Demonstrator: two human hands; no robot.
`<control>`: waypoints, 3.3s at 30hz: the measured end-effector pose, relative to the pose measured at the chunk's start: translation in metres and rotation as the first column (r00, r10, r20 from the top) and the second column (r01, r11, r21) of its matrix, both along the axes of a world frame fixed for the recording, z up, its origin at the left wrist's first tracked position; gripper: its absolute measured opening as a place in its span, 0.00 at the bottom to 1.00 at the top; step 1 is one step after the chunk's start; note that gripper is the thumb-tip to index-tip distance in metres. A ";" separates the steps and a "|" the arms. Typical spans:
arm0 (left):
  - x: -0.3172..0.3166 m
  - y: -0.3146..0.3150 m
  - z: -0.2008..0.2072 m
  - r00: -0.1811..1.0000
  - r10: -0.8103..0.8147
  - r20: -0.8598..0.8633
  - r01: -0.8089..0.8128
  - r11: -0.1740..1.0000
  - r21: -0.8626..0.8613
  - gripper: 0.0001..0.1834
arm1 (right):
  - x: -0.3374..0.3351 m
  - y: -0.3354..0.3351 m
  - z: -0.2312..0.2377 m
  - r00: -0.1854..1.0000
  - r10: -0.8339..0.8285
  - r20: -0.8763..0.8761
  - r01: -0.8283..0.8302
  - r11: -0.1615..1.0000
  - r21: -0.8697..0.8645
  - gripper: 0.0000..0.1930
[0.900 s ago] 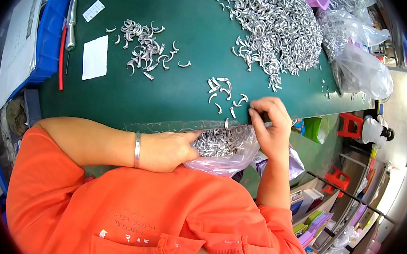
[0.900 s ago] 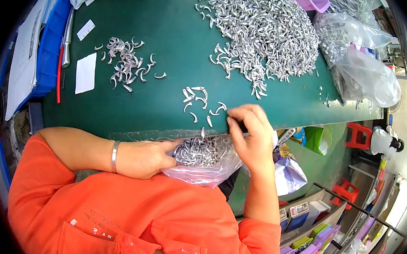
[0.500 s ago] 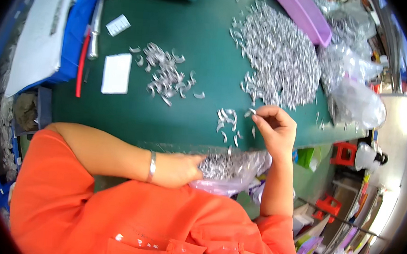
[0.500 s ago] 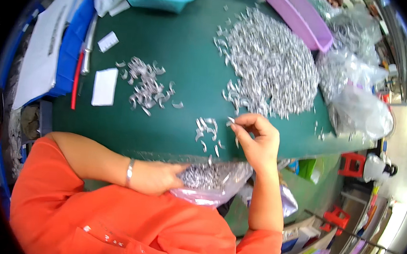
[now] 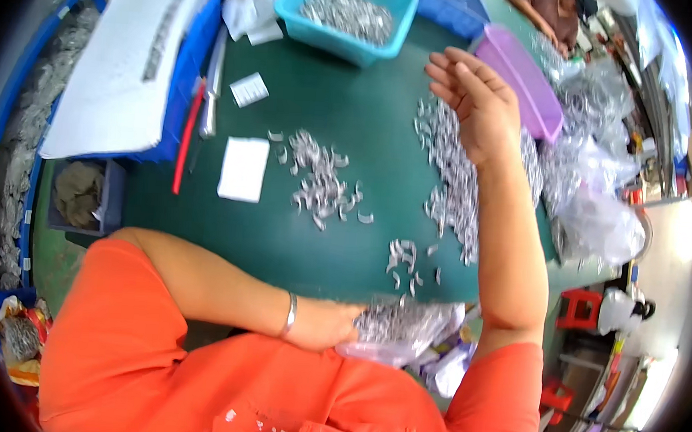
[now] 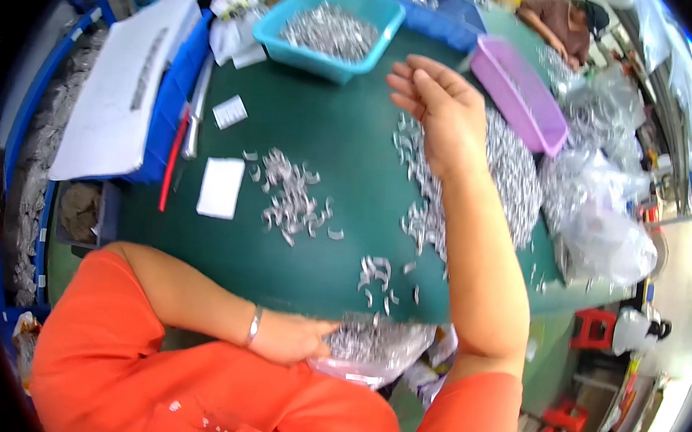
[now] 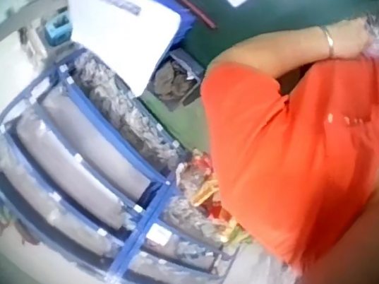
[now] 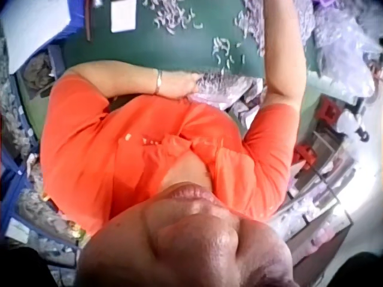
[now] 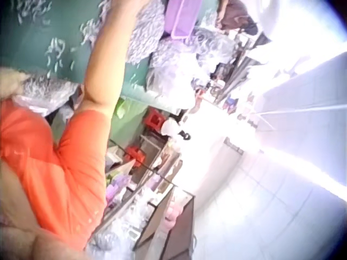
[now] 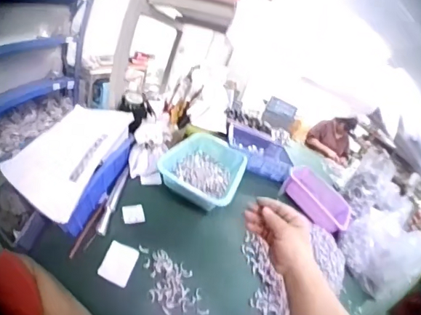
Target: The person sorts small curved metal pieces by taking them from a plastic bag and placing them individually onto the table surface by hand.
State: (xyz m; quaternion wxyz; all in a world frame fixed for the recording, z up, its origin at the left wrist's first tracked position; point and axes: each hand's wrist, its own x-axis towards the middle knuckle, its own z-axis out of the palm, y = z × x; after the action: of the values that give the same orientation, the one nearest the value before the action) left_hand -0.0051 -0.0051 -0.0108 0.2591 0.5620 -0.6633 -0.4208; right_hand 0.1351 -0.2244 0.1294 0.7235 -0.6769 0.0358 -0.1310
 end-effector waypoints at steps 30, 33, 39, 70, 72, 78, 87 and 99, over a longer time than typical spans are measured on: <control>0.005 0.006 0.011 0.989 0.138 -0.044 -0.139 0.990 -0.033 0.09 | -0.244 -0.020 -0.108 0.996 0.085 0.037 -0.016 0.557 -0.830 0.14; 0.006 0.003 0.016 0.991 0.131 -0.033 -0.130 0.991 0.008 0.09 | -0.247 -0.002 -0.101 0.994 0.057 0.098 0.042 0.617 -0.786 0.16; 0.005 0.006 0.011 0.992 0.124 -0.027 -0.124 0.992 -0.013 0.13 | -0.245 0.002 -0.105 0.971 0.240 0.015 -0.124 0.553 -0.824 0.16; 0.004 0.007 0.010 0.998 0.051 0.032 -0.052 0.998 0.021 0.21 | -0.181 0.016 -0.091 0.992 0.094 0.089 0.023 0.543 -0.839 0.14; 0.005 0.006 0.013 0.999 0.040 0.024 -0.041 0.998 0.047 0.21 | -0.178 0.015 -0.098 0.989 0.116 0.096 0.022 0.518 -0.855 0.12; 0.004 0.007 0.009 0.998 0.063 0.006 -0.063 0.997 0.038 0.22 | -0.203 -0.006 -0.084 0.966 0.208 -0.154 -0.256 0.675 -0.692 0.08; 0.006 0.004 0.014 0.998 0.056 0.017 -0.056 0.997 0.053 0.20 | -0.202 0.000 -0.085 0.966 0.257 0.009 -0.140 0.554 -0.821 0.16; 0.001 0.006 0.010 0.997 0.078 0.019 -0.079 0.995 0.064 0.16 | -0.213 -0.018 -0.098 0.969 0.243 0.037 -0.162 0.746 -0.646 0.08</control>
State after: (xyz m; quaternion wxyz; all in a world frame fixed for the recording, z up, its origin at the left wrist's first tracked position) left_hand -0.0039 0.0005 -0.0009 0.2516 0.5990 -0.6289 -0.4270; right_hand -0.0776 -0.2429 0.0309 0.4610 -0.8729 -0.1278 -0.0960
